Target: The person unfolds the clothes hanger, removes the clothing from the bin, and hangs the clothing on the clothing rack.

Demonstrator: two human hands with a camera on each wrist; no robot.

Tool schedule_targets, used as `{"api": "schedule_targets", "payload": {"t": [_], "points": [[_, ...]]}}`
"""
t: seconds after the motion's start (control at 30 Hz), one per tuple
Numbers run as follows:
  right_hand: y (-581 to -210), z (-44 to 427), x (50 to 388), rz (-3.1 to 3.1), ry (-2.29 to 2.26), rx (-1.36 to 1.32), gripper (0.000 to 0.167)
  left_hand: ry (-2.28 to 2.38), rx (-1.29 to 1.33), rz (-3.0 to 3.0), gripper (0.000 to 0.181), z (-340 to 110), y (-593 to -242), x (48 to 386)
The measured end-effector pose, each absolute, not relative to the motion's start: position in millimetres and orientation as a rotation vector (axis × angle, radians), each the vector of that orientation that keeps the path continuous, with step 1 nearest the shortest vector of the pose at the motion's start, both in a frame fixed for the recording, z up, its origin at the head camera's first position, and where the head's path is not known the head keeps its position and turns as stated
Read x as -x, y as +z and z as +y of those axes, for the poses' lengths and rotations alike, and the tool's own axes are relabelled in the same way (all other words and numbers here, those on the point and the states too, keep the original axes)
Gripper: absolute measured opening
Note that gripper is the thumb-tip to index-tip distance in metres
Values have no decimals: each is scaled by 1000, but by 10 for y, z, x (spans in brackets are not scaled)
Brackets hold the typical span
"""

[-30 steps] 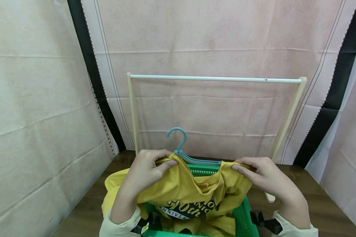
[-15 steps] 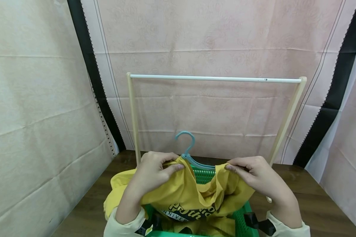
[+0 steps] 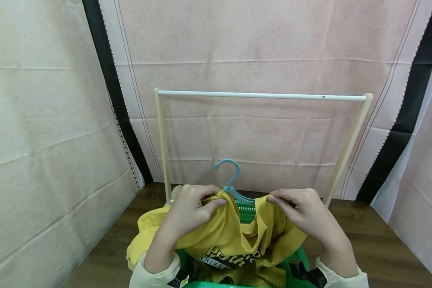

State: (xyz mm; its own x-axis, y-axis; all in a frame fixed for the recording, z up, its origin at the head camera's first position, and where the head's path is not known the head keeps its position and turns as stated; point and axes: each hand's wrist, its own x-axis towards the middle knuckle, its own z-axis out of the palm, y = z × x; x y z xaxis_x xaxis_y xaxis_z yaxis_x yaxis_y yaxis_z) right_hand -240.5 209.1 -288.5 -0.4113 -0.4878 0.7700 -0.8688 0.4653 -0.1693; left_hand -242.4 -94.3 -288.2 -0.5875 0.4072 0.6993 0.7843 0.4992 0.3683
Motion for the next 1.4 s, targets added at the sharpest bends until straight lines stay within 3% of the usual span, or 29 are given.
{"api": "schedule_targets", "payload": {"t": [0.23,0.5,0.9,1.1,1.4], "points": [[-2891,2027,2404,-2044,720,-1125,20,-972,1012,-2199,6,-904,-2889,2406],[-2918,1765,2401,-1923,720,-1284,29,-916,1108,-2325,4,-751,-2905,2350],[-2847,2173,2254,-2391,806,-1050,25,-932,1030,-2265,9,-816,-2904,2370],[-2867,2235,2302,-2441,837,-1110,9,-899,1022,-2280,5,-833,-2908,2388],[-2860,2303,2311,-2268,773,-1120,24,-855,991,-2321,6,-987,-2894,2421]]}}
